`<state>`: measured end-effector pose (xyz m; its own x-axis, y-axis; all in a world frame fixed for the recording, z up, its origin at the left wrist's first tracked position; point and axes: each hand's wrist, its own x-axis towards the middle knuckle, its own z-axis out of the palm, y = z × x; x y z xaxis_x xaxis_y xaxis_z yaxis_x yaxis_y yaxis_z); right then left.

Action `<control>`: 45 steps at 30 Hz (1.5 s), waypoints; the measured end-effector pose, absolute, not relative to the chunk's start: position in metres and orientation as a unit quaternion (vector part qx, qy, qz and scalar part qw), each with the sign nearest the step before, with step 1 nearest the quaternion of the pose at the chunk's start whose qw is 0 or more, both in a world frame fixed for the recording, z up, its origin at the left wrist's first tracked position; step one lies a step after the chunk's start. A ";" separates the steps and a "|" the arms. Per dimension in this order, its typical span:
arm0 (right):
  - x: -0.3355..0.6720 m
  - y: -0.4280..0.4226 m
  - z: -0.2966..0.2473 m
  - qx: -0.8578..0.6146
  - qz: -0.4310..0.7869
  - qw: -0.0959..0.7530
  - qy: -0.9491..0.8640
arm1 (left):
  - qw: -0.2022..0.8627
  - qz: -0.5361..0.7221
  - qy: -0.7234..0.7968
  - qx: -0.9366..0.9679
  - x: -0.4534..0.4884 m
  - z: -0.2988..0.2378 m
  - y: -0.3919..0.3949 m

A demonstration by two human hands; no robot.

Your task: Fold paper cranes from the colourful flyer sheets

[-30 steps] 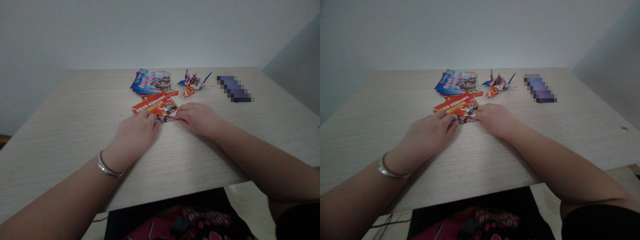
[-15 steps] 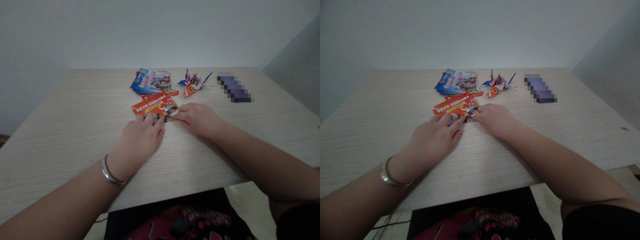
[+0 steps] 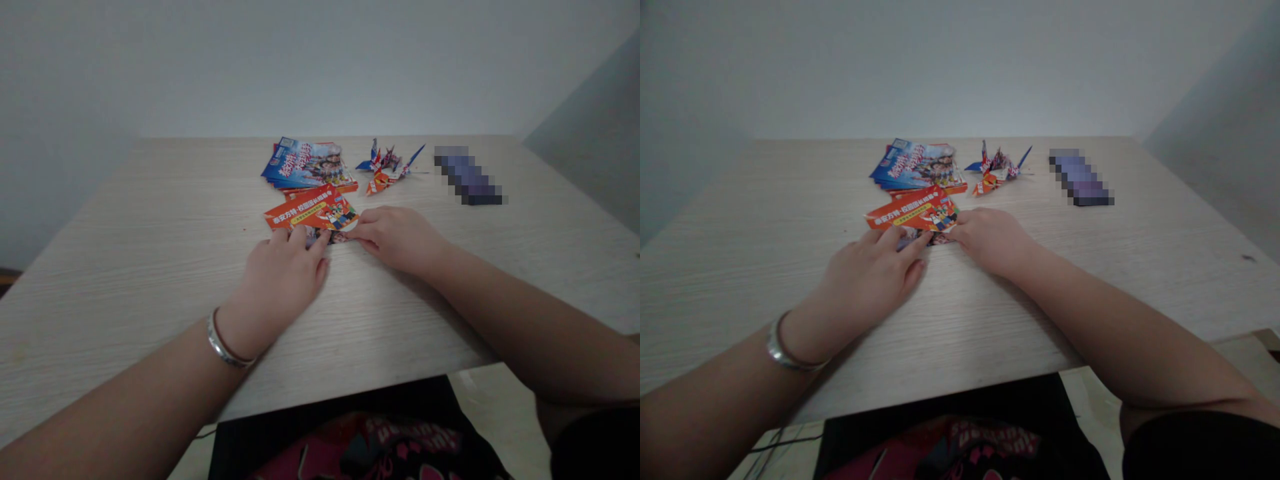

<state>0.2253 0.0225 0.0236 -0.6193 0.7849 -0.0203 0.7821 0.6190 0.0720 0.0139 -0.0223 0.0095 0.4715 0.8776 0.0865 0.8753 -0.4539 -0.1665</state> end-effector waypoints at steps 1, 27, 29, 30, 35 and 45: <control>0.225 0.023 0.023 0.435 0.028 0.025 0.899 | 0.093 0.002 -0.513 -0.853 0.014 0.009 -0.022; 0.230 0.028 0.013 0.420 0.032 -0.024 0.907 | 0.100 0.000 -0.513 -0.852 0.013 0.009 -0.022; 0.230 0.028 0.013 0.417 0.031 -0.025 0.908 | 0.104 -0.006 -0.512 -0.853 0.013 0.007 -0.022; 0.230 0.028 0.013 0.415 0.030 -0.026 0.909 | 0.107 -0.013 -0.508 -0.855 0.013 0.006 -0.021; 0.233 0.029 0.014 0.413 0.014 -0.039 0.910 | 0.085 -0.034 -0.444 -0.892 0.012 0.001 -0.015; 0.238 0.028 0.023 0.454 -0.013 -0.023 0.891 | 0.057 -0.027 -0.434 -0.899 0.015 0.004 -0.013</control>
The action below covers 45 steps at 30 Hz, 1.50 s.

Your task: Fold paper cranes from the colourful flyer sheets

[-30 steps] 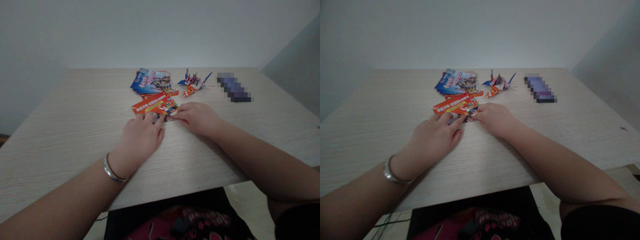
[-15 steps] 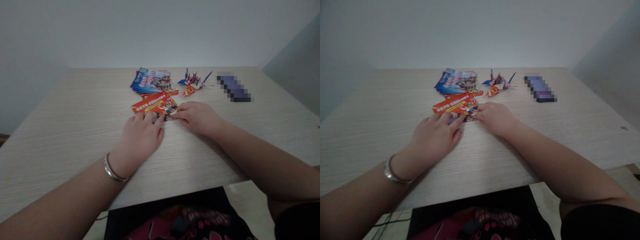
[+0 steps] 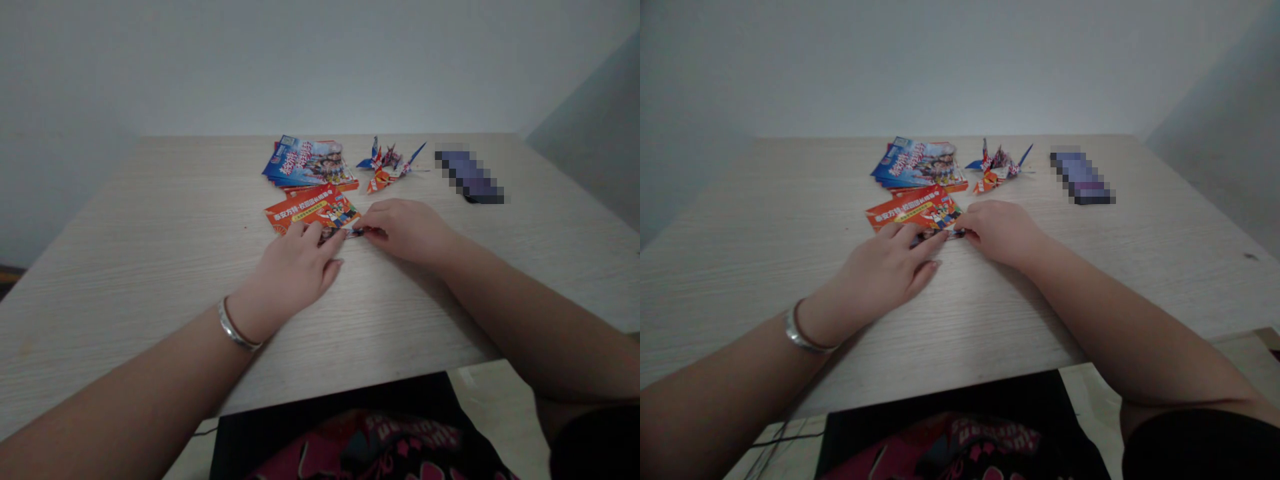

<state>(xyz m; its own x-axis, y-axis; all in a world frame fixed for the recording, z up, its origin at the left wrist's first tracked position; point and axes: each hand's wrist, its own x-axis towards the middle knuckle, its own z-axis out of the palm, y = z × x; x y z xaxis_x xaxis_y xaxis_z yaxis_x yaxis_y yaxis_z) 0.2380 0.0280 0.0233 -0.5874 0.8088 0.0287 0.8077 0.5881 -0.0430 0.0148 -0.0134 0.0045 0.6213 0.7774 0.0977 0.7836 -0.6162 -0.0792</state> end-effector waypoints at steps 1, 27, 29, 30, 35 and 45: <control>0.238 0.028 0.023 -0.449 0.013 0.020 -0.893 | 0.059 -0.024 -0.437 -0.897 0.015 0.005 -0.014; 0.251 0.034 0.031 -0.451 -0.013 -0.041 -0.892 | 0.095 -0.001 -0.428 -0.899 0.017 0.005 -0.013; 0.254 0.036 0.031 -0.467 -0.008 -0.042 -0.883 | 0.097 -0.003 -0.427 -0.899 0.017 0.005 -0.013; 0.256 0.038 0.030 -0.468 -0.002 -0.038 -0.883 | 0.099 -0.005 -0.426 -0.899 0.016 0.005 -0.013; 0.257 0.040 0.026 -0.418 0.024 0.003 -0.908 | 0.103 -0.004 -0.425 -0.899 0.016 0.005 -0.013; 0.256 0.037 0.031 -0.423 0.035 -0.021 -0.905 | 0.093 0.014 -0.439 -0.894 0.018 0.008 -0.014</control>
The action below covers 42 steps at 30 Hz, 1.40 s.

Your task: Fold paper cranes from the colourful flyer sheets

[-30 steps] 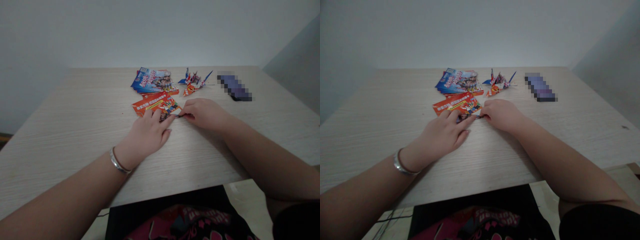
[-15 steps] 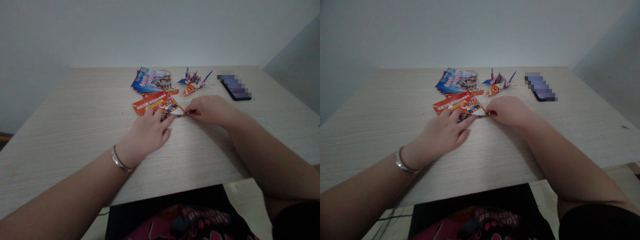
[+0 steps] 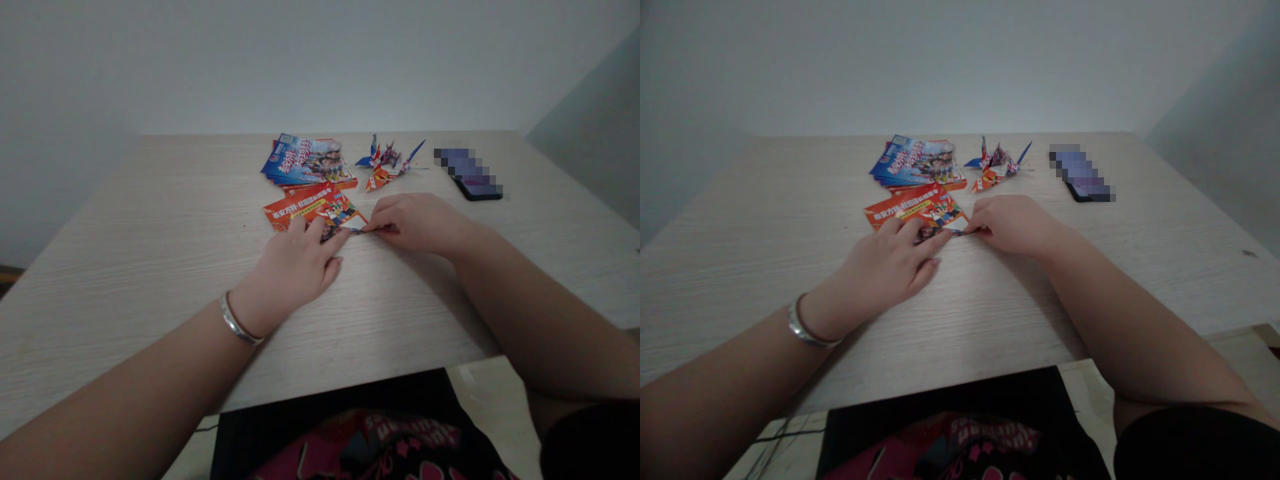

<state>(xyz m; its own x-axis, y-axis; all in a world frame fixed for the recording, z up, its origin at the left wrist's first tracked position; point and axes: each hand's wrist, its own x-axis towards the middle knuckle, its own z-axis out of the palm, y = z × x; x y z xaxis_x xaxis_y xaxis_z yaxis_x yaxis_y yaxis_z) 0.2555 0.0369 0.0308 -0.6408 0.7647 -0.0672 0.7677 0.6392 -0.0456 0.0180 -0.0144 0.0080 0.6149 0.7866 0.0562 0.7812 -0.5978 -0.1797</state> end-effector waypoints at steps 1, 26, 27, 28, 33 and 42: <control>0.256 0.037 0.031 0.423 -0.039 0.018 0.905 | 0.093 0.014 -0.438 -0.894 0.018 0.008 -0.015; 0.272 0.047 0.031 0.452 0.000 -0.006 0.892 | 0.082 0.012 -0.437 -0.895 0.017 0.009 -0.015; 0.269 0.046 0.030 0.434 -0.007 -0.028 0.900 | 0.083 0.009 -0.437 -0.896 0.017 0.009 -0.015; 0.266 0.044 0.029 0.411 -0.019 -0.043 0.911 | 0.083 0.005 -0.436 -0.896 0.017 0.009 -0.015; 0.251 0.035 0.028 0.388 -0.031 -0.016 0.921 | 0.095 -0.003 -0.430 -0.898 0.016 0.006 -0.014; 0.249 0.033 0.031 0.388 -0.005 0.015 0.921 | 0.095 0.016 -0.430 -0.898 0.017 0.008 -0.014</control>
<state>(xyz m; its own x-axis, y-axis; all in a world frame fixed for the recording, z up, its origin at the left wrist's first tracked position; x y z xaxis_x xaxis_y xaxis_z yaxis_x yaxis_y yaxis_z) 0.2494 0.0325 0.0311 -0.6980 0.7154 -0.0311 0.7157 0.6984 0.0033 0.0171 -0.0143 0.0080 0.6306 0.7743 0.0530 0.7684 -0.6132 -0.1833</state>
